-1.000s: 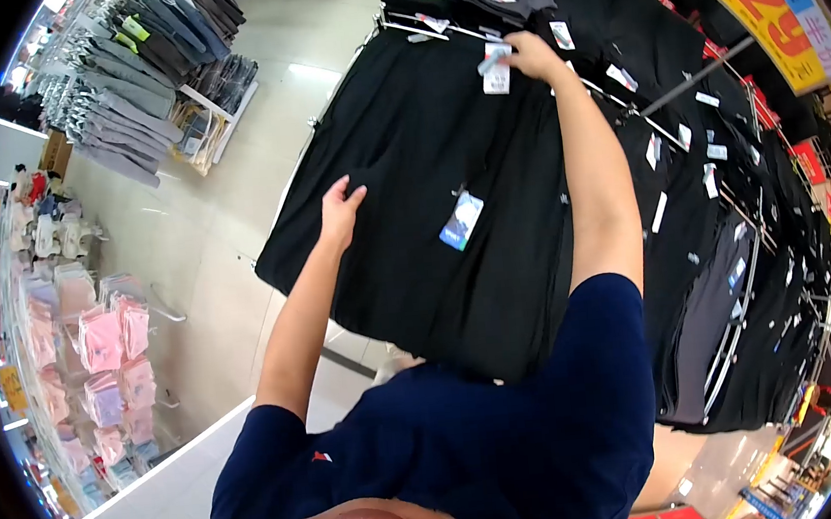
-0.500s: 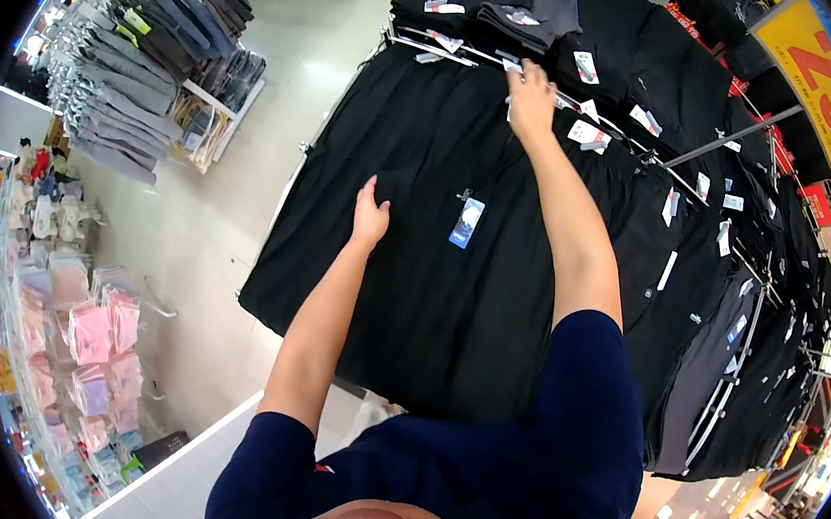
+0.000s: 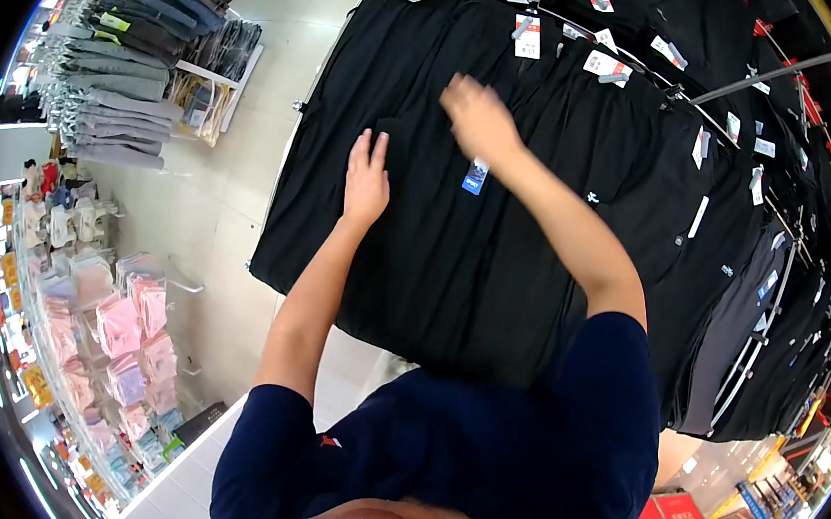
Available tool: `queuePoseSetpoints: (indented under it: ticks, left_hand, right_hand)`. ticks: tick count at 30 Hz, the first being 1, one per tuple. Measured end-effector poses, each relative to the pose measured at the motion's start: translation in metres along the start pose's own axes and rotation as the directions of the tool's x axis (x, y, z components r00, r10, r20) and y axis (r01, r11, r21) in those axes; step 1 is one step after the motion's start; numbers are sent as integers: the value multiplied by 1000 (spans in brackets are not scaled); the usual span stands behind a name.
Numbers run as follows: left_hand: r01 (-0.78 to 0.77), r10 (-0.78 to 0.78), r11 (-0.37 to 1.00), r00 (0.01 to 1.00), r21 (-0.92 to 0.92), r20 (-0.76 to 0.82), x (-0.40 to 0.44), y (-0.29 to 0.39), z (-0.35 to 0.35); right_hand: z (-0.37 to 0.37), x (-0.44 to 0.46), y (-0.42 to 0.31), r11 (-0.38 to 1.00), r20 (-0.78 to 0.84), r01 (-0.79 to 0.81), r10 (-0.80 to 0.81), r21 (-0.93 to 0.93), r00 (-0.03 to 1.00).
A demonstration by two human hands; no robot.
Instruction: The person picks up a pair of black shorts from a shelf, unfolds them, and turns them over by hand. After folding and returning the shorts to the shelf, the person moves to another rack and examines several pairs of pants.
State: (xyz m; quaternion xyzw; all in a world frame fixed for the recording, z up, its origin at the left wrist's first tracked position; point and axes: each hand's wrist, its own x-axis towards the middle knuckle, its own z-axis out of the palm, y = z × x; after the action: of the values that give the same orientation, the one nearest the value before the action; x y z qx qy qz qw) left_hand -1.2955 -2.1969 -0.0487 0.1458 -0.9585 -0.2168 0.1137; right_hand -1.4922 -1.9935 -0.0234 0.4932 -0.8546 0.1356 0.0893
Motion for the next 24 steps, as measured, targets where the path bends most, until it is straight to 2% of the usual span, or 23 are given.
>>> queuePoseSetpoints:
  ticks: [1,2,3,4,6,8,12,13,14,17,18,20,22,24]
  left_hand:
    - [-191,180,975,979,117,93,-1,0,-1]
    - [-379,338,901,918,211,206,-4,-1,-2]
    - [-397,308,866,902,303,303,-6,-11,8]
    - [-407,315,862,898,304,308,-5,-18,11]
    - [-331,179,870,902,366,392,-5,-29,16]
    - [-360,196,854,891,375,410,-7,-33,22]
    - [-365,197,853,888,373,416,-8,-29,30]
    - [-365,193,848,889,385,416,-7,-30,31]
    - [-366,192,842,890,397,414,-6,-32,30]
    - [-368,239,879,890,302,388,-9,-33,24]
    - [-382,274,878,895,287,353,-13,-29,15]
    - [-414,325,874,887,256,328,-34,-23,-4]
    - [-483,483,871,810,-88,332,-68,-23,-30]
    - [-535,581,812,692,-235,429,-107,-28,-64]
  right_hand:
    - [-8,-26,-36,998,98,9,-14,57,995]
    - [-8,-51,-54,999,191,32,-36,25,981]
    - [-9,-71,-64,995,305,6,25,-100,952]
    - [-3,-92,-65,987,411,-76,127,-139,903]
    - [2,-115,-56,940,598,-99,287,-328,748]
    - [0,-132,-51,915,543,-58,287,-399,789]
    - [-9,-133,-62,936,461,-72,236,-345,855]
    - [-7,-134,-67,942,282,-58,157,-331,947]
    - [-10,-133,-79,938,286,-62,166,-340,944]
    - [-18,-139,-134,990,295,-142,130,21,947]
    - [-16,-151,-153,983,377,-175,142,57,915]
    - [-23,-172,-187,975,453,-222,208,-22,867]
    - [-35,-183,-226,940,397,-327,265,96,879]
    - [-40,-196,-269,886,423,-413,298,211,856]
